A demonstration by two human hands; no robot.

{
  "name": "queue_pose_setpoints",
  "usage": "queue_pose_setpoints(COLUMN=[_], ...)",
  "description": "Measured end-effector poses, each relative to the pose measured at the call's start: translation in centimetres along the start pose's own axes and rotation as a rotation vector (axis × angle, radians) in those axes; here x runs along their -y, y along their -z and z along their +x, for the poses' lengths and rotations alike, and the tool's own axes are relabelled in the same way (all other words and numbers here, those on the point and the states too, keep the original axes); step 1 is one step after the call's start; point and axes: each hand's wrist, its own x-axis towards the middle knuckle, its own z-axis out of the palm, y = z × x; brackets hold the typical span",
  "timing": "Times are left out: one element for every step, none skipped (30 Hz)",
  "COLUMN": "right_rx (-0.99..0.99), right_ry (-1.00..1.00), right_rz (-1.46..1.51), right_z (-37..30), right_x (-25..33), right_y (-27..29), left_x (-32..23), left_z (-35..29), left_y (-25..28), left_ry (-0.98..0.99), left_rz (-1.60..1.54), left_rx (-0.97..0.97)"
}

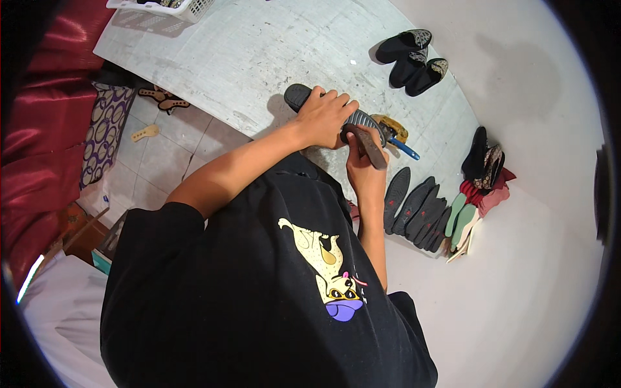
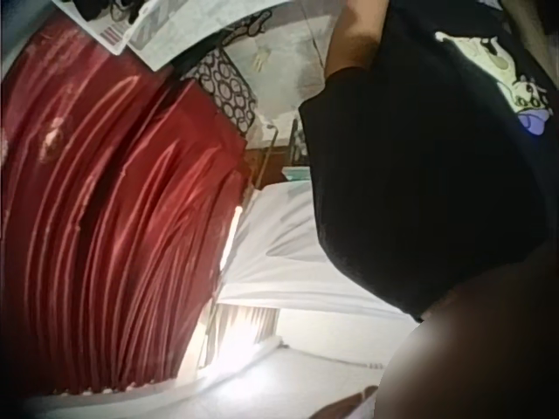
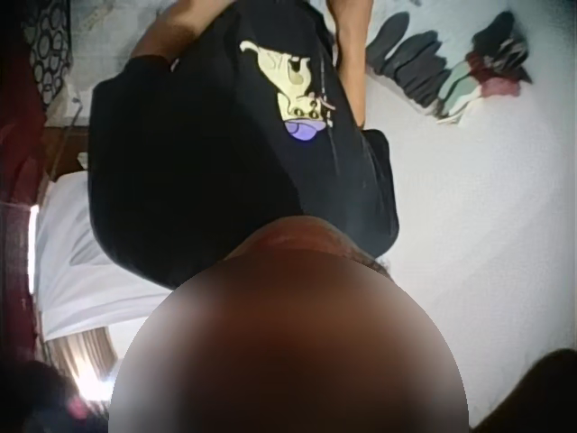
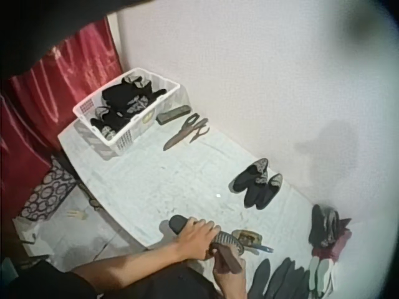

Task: Hammering a shoe component onto a sole to secure and shape it.

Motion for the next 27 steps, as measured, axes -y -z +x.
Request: queue_pose_setpoints(right_rx=[0.064, 0.032, 0.042, 0.002, -0.038, 0.015, 0.018, -0.004, -0.030, -0.035, -0.002, 0.037, 0.038, 0.074, 0.106, 0.146, 0.144, 0.177, 0.209, 0.133, 0.087, 0.106, 0.124, 0.148, 0.171, 0.095, -0.001], right_ry=[-0.070, 0.060, 0.064, 0.040, 0.017, -0.029, -0.028, -0.024, -0.024, -0.027, -0.035, -0.037, -0.034, 0.015, 0.064, 0.011, 0.013, 0.039, 0.066, -0.008, -0.034, 0.023, 0.077, 0.092, 0.100, 0.110, 0.199], right_rz=[0.002, -0.048, -0.052, -0.043, -0.034, -0.048, -0.047, -0.015, 0.013, 0.011, -0.029, -0.067, -0.067, -0.097, -0.128, -0.120, -0.119, -0.154, -0.188, -0.117, -0.038, -0.076, -0.113, -0.181, -0.246, -0.223, -0.189], right_z=[0.1, 0.0, 0.0, 0.0, 0.1, 0.1, 0.1, 0.0, 0.1, 0.3, 0.5, 0.8, 1.3, 2.0, 2.6, 3.2, 3.5, 3.7, 3.8, 3.7, 3.6, 3.6, 3.6, 3.7, 3.6, 3.5, 3.2], right_x=[-0.3, -1.1, -0.8, -0.2, 0.0, -0.6, -1.0, -1.2, -1.3, -1.3, -1.2, -1.0, -0.8, -0.5, -0.5, -0.8, -1.0, -0.9, -0.7, -0.2, -0.2, -1.1, -2.2, -2.1, -1.5, -1.0, -1.1], right_y=[0.1, 0.1, 0.2, 0.3, 0.3, 0.1, -0.1, -0.3, -0.2, -0.1, 0.1, 0.3, 0.6, 1.0, 1.3, 1.5, 2.1, 2.4, 2.5, 2.2, 1.6, 1.2, 1.1, 1.3, 1.4, 1.2, 0.8], left_x=[0.0, 0.0, 0.0, -0.1, -0.1, -0.1, -0.2, -0.1, 0.3, 0.9, 1.2, 1.2, 1.4, 1.8, 2.2, 2.4, 2.2, 1.9, 1.6, 1.5, 1.4, 1.4, 1.4, 1.7, 2.0, 2.5, 2.7], left_z=[-0.1, -0.3, -0.3, -0.3, -0.2, -0.2, 0.0, 0.0, 0.1, 0.2, 0.4, 0.6, 0.7, 0.9, 1.2, 1.4, 1.2, 1.2, 1.3, 1.5, 1.4, 1.7, 1.8, 2.0, 1.8, 2.0, 1.9], left_y=[-0.2, -0.3, -0.4, -0.4, -0.4, -0.5, -0.6, -0.6, -0.3, 0.6, 1.5, 2.5, 2.7, 2.9, 3.0, 3.0, 2.8, 3.2, 3.6, 3.9, 4.1, 4.1, 4.2, 4.1, 3.9, 3.3, 2.6], left_ry=[-0.011, -0.017, -0.008, -0.015, -0.022, -0.018, -0.014, -0.011, -0.015, -0.023, -0.032, 0.020, 0.021, 0.009, -0.006, 0.018, 0.016, 0.027, 0.040, 0.036, 0.045, 0.047, 0.041, 0.049, 0.056, 0.033, 0.001], left_rz=[0.004, -0.003, -0.006, -0.007, -0.007, -0.007, -0.013, -0.019, -0.022, -0.126, -0.230, -0.228, -0.227, -0.245, -0.262, -0.258, -0.256, -0.257, -0.257, -0.251, -0.228, -0.205, -0.202, -0.202, -0.202, -0.168, -0.142], left_rx=[-0.018, -0.043, -0.048, -0.059, -0.071, -0.071, -0.063, -0.055, -0.054, 0.015, 0.085, 0.191, 0.189, 0.213, 0.239, 0.263, 0.262, 0.311, 0.361, 0.369, 0.366, 0.362, 0.374, 0.376, 0.385, 0.333, 0.291])
